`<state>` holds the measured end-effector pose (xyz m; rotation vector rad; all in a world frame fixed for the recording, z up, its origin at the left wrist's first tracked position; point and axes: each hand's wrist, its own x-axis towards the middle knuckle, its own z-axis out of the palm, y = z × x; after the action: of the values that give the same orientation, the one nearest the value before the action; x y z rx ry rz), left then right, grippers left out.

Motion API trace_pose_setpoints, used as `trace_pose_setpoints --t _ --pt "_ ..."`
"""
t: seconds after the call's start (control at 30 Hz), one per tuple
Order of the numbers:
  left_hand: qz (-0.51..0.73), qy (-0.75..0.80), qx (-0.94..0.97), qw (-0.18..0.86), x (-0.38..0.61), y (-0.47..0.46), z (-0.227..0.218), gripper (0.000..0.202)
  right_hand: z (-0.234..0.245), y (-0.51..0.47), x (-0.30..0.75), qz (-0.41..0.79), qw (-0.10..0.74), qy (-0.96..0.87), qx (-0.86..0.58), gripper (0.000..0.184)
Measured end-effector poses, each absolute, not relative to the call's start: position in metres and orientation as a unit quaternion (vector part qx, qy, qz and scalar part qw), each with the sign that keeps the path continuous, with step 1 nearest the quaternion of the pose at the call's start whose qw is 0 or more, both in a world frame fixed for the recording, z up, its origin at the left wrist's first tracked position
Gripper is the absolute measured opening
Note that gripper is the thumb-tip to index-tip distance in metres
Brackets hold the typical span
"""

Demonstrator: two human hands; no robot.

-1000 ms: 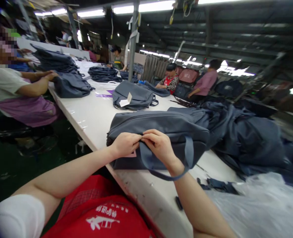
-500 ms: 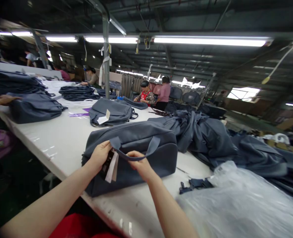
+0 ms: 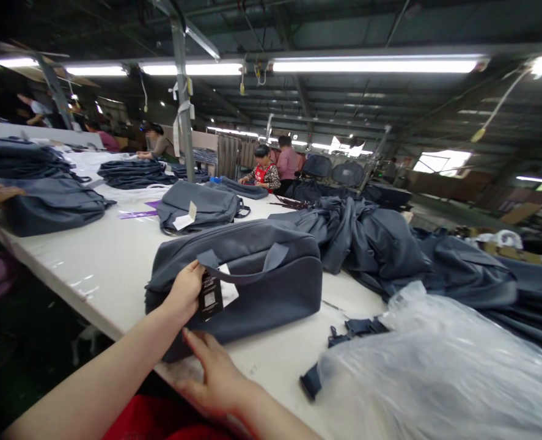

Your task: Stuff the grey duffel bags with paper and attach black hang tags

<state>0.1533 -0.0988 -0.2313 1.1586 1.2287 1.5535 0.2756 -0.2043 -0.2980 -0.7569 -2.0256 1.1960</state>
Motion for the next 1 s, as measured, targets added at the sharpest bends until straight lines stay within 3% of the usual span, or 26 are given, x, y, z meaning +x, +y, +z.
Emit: trace_pose_setpoints --t 0.17,0.27,0.37,0.5,0.6,0.8,0.9,1.0 --pt "0.591 0.470 0.483 0.442 0.148 -0.122 -0.243 0.048 -0.310 -0.173 0.273 0.665 0.530 -0.442 -0.286 0.036" --pt "0.556 0.486 0.574 0.355 0.132 -0.136 -0.244 0.037 -0.289 -0.158 0.292 0.665 0.572 -0.376 -0.297 0.039" --pt "0.519 0.491 0.651 0.255 0.128 -0.148 -0.243 0.033 -0.272 -0.159 0.301 0.604 0.534 -0.507 -0.305 0.054" --pt "0.507 0.478 0.704 0.138 0.136 -0.160 -0.236 0.031 -0.277 -0.164 0.297 0.488 0.486 -0.595 -0.415 0.043" --pt "0.508 0.516 0.690 0.007 0.135 -0.160 -0.224 0.028 -0.297 -0.156 0.303 0.478 0.475 -0.599 -0.433 0.043" --pt "0.518 0.535 0.666 -0.038 0.111 -0.136 -0.207 0.019 -0.320 -0.148 0.335 0.473 0.416 -0.618 -0.470 0.046" --pt "0.491 0.607 0.622 -0.059 0.086 -0.127 -0.212 0.072 -0.332 -0.163 0.348 0.543 0.385 -0.559 -0.494 0.058" --pt "0.413 0.647 0.639 0.032 0.052 -0.122 -0.224 0.116 -0.363 -0.178 0.357 0.663 0.324 -0.426 -0.523 0.064"
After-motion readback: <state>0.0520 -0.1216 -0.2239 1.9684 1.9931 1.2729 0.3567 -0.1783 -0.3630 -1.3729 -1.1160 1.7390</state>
